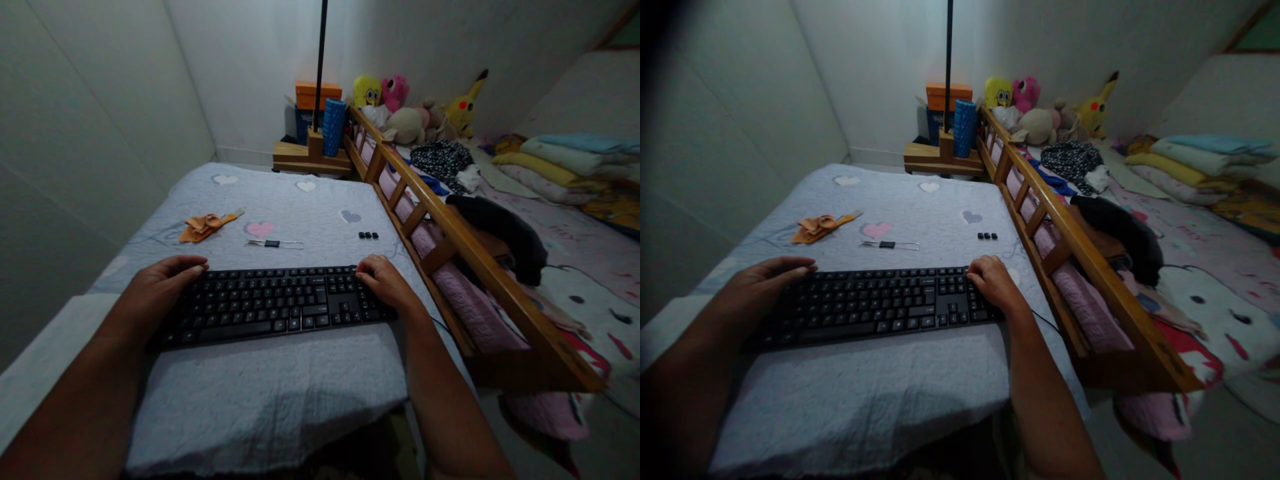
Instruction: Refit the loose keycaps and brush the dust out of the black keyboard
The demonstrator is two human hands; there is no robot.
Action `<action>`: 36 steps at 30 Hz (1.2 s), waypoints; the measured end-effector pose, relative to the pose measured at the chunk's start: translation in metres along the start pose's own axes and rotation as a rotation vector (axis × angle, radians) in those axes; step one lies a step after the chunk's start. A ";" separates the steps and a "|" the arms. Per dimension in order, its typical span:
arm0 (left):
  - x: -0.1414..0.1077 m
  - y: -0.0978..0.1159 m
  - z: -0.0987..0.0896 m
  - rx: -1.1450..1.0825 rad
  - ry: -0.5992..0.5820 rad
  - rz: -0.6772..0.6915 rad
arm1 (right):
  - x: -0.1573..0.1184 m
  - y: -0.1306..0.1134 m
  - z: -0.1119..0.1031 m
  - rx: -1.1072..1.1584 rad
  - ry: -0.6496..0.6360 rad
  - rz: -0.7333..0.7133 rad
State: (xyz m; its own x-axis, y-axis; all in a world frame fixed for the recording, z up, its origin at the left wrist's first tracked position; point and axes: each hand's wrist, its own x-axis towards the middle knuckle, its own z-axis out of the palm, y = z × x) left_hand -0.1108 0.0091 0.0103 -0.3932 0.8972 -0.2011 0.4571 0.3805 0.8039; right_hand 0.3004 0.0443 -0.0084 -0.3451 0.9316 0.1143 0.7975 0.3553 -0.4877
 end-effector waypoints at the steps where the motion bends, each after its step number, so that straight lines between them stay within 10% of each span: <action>1: -0.001 0.001 0.000 -0.003 -0.002 0.002 | 0.000 0.000 0.000 0.000 0.000 -0.003; 36: -0.002 0.004 0.000 0.029 -0.006 -0.001 | 0.000 -0.001 0.001 -0.028 -0.029 0.013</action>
State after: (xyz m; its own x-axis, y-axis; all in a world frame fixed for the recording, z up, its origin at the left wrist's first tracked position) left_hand -0.1086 0.0088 0.0141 -0.3891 0.8980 -0.2051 0.4796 0.3876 0.7872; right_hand 0.2987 0.0435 -0.0091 -0.3489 0.9335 0.0827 0.8151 0.3459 -0.4648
